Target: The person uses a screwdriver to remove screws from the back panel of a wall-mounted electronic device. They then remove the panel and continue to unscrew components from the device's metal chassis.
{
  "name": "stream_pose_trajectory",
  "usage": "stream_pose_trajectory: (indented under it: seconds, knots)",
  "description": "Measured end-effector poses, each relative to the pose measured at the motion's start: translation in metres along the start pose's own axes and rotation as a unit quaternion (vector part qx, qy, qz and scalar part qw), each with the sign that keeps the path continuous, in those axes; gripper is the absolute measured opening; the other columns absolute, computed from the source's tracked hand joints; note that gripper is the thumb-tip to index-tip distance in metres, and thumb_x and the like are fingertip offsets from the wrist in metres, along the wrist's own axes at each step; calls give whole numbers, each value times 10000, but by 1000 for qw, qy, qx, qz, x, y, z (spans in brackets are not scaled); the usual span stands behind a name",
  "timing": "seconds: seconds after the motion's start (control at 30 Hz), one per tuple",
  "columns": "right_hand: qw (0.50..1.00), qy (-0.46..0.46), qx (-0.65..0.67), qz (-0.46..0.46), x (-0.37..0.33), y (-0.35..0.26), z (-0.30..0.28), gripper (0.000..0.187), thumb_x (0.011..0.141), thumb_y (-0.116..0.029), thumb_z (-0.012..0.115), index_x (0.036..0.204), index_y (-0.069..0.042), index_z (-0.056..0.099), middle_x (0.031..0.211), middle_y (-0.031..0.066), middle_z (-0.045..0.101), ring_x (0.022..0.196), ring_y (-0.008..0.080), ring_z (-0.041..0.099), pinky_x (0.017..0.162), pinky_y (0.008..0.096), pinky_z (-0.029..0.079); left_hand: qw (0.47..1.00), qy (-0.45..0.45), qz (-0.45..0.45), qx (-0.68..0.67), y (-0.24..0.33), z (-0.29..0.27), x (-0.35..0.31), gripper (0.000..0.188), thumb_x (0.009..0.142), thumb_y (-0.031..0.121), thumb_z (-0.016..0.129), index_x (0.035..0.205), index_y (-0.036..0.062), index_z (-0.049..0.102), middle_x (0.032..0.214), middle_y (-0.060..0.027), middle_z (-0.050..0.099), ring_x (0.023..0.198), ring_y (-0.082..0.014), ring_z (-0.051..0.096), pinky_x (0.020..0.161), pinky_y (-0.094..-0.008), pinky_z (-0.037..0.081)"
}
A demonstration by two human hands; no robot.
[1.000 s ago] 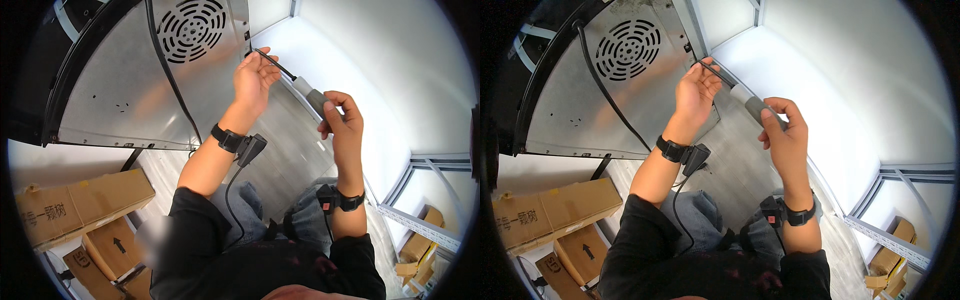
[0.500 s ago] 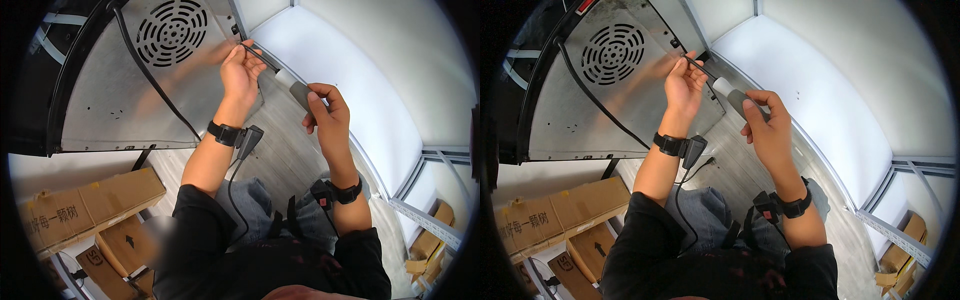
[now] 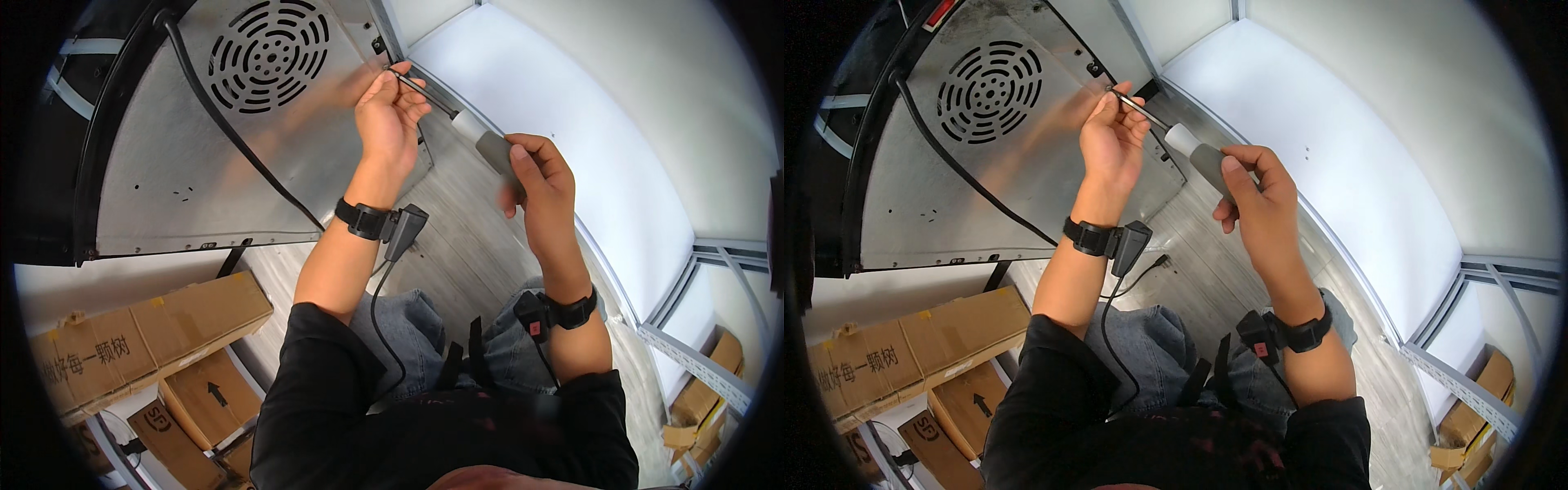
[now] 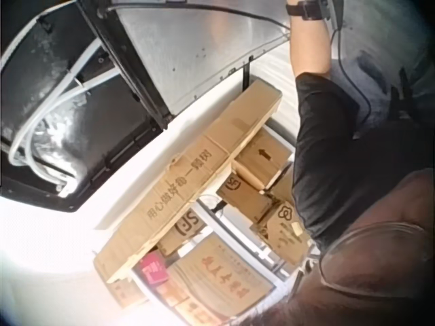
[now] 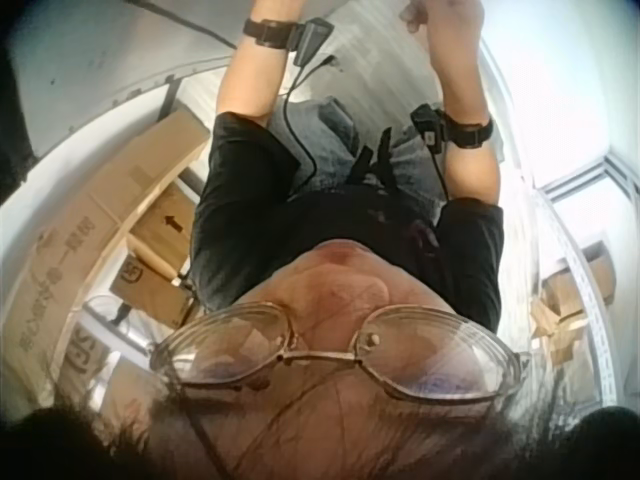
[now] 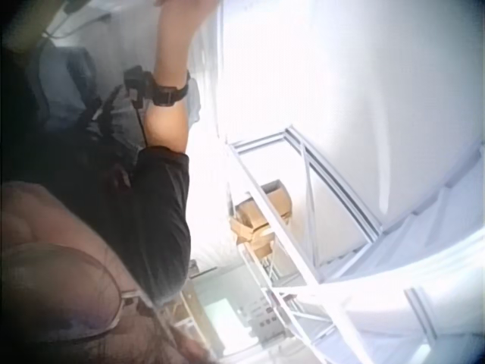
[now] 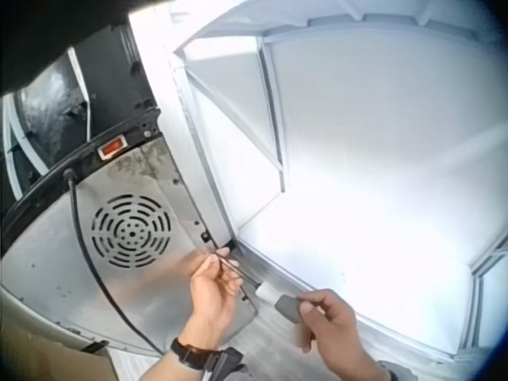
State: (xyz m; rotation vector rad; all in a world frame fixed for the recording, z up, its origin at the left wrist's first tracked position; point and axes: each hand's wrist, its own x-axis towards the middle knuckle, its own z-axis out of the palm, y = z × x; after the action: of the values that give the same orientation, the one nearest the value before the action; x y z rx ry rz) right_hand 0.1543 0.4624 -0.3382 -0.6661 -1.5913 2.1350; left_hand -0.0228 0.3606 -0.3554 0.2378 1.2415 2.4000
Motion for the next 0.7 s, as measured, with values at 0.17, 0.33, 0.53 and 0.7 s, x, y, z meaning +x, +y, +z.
stream_pose_trajectory:
  seconds: [0.17,0.33,0.53,0.7]
  knots:
    - [999,2,29,17,3,0,-2,262,928,-231,551,1047,2,563,872,74,567,531,88,545,432,206,417,1000,-2,-2,7,0,0,1,295,990,174,352,1104,-29,535,844,-103,621,669,-126,586,598,-245,516]
    - [1000,1,20,7,4,0,-1,251,926,-215,554,1045,6,559,884,72,571,543,90,552,440,212,432,1000,1,2,12,0,1,0,299,992,175,350,1111,-29,534,848,-101,619,670,-124,585,602,-243,517]
    - [999,8,-38,-35,0,1,3,215,911,-170,576,1047,-4,554,915,71,563,573,90,559,475,217,445,1000,1,-3,10,2,2,-1,306,992,173,347,1130,-32,528,860,-101,615,675,-126,587,613,-247,524]
    - [955,28,-189,-229,1,10,3,231,812,-47,660,1026,-27,576,911,82,551,703,147,576,579,250,453,1000,-12,-5,1,2,2,-1,309,993,173,344,1139,-34,520,879,-106,612,684,-130,593,620,-250,530]
